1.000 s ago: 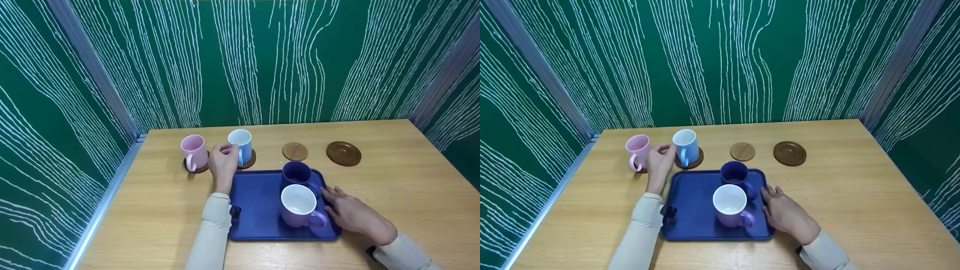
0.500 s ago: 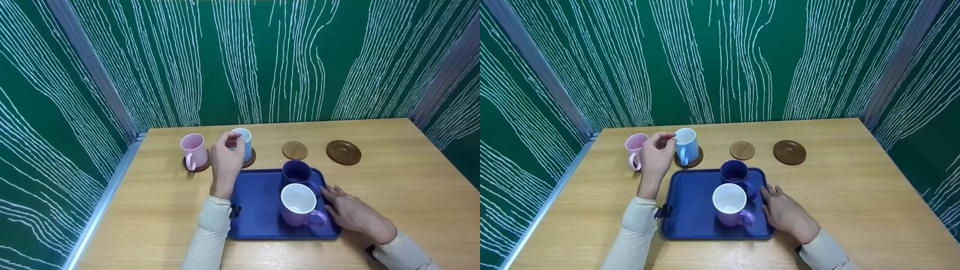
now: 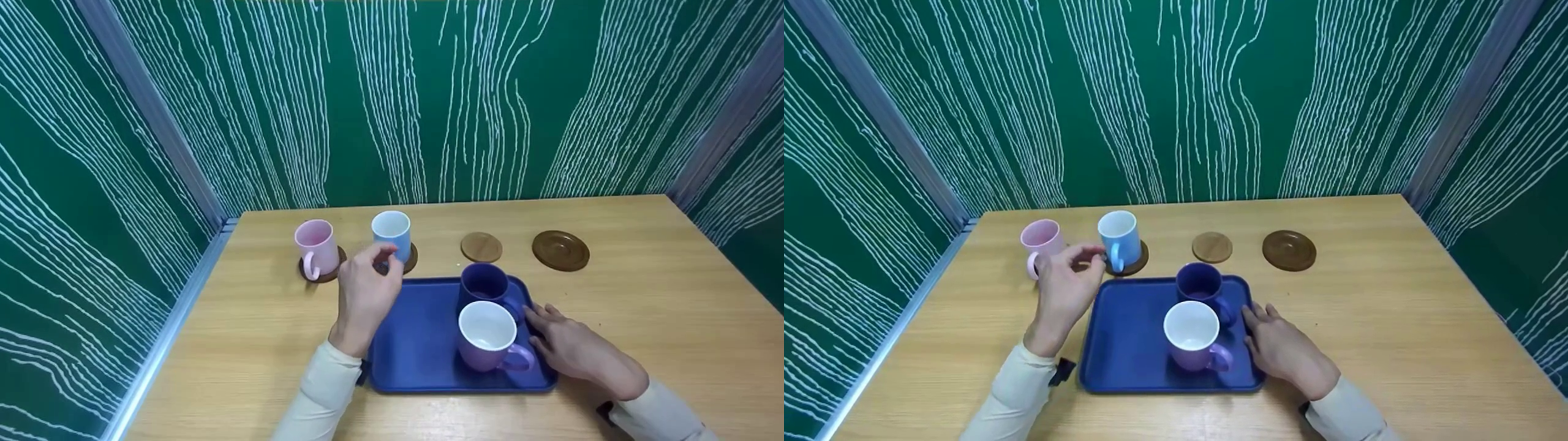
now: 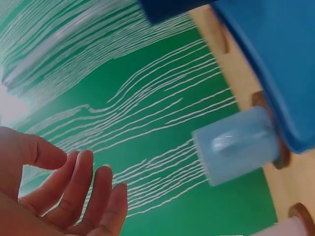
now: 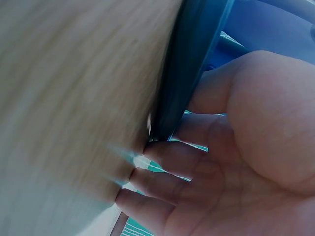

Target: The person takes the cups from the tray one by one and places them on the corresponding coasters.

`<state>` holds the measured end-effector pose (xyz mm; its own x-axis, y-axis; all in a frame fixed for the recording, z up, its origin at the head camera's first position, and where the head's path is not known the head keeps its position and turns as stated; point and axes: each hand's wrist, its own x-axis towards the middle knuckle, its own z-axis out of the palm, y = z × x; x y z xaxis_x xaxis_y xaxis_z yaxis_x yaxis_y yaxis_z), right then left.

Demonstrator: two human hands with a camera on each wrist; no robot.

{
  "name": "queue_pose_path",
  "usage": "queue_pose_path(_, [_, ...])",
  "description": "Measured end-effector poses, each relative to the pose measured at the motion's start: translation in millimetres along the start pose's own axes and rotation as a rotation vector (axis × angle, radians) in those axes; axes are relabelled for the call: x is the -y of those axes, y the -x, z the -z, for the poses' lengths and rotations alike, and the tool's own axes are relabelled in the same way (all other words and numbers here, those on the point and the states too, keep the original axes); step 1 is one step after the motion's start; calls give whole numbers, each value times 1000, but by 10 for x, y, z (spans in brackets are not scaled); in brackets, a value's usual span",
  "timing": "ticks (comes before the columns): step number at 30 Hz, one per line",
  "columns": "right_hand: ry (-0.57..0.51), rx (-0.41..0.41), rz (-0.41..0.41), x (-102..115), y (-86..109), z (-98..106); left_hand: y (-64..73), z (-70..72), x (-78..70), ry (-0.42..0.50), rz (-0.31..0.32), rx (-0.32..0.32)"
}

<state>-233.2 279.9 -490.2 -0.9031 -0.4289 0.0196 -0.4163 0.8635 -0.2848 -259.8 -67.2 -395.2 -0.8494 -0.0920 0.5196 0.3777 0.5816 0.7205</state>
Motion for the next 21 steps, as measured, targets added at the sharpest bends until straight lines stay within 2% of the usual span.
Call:
queue_pose_path(3, [-6, -8, 0, -4, -1, -3, 87, -8, 106, -35, 5, 74])
queue_pose_path(7, [-22, -12, 2, -6, 1, -1, 170, 4, 214, -104, 44, 165])
queue_pose_path(12, [-28, -5, 0, -10, 7, -2, 245, 43, 326, -179, 65, 241])
queue_pose_path(21, [-28, 4, -9, -2, 8, 31, 379, 73, 468, -239, 124, 394])
